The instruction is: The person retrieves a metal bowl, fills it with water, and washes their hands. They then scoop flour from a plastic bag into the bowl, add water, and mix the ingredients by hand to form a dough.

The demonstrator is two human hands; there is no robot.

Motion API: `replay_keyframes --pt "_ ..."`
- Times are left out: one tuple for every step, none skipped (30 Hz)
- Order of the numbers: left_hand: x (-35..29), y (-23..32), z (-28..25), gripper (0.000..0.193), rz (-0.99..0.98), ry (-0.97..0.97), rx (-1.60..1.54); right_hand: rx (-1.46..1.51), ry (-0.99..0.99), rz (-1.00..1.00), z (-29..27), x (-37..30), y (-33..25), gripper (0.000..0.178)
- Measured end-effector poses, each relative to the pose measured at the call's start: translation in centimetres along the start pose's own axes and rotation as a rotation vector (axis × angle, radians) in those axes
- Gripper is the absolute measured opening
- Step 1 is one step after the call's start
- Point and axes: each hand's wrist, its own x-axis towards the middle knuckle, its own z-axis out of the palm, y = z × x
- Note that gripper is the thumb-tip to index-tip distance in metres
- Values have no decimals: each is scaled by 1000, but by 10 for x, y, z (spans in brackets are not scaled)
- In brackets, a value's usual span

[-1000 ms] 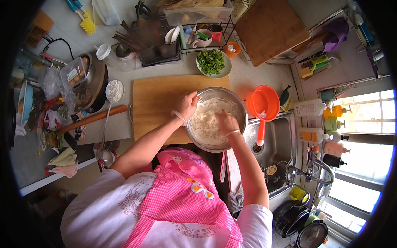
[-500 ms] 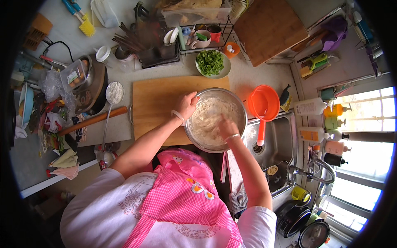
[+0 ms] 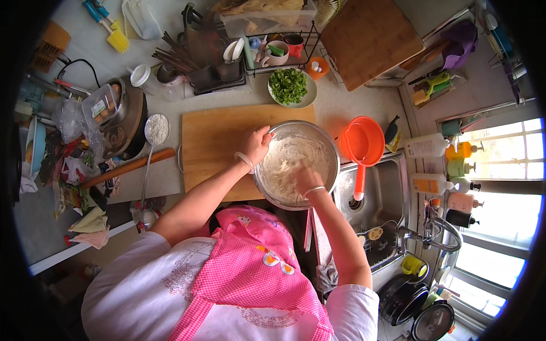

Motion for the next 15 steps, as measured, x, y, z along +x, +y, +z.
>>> replay_keyframes --pt "0 3 -3 16 -21 -21 4 3 17 156 -13 7 -3 23" --pt "-1 3 -5 16 -7 -3 1 8 33 309 -36 23 -11 24" --pt "-1 5 -6 15 10 11 -3 14 51 467 -50 37 -18 25" --pt "-1 7 -5 15 31 19 -9 -36 58 430 -48 49 -21 27" --pt "-1 8 -2 15 37 20 -13 -85 66 398 -44 61 -28 29" --pt "0 9 1 14 44 21 -18 -133 73 367 -38 69 -36 32" --pt "0 6 2 14 40 35 -16 -109 72 302 -33 75 -59 35" --pt "1 3 1 14 36 32 3 -87 69 237 -29 75 -77 39" --pt "2 -1 0 14 32 28 22 -96 77 117 -22 66 -83 34" --pt "2 -2 1 13 32 17 34 -106 82 8 -16 54 -88 29" --pt "5 -4 0 13 34 4 -3 -51 66 -47 -28 41 -94 24" --pt "4 -7 -2 15 15 -23 6 -62 -40 -41 -29 39 -89 22" --pt "4 -4 -4 17 1 -55 12 -73 -145 -28 -31 35 -81 20" --pt "5 -1 -6 19 -13 -88 17 -84 -250 -15 -34 33 -76 19" --pt "5 2 -7 19 -10 -98 45 -174 -221 -33 -38 40 -69 21"
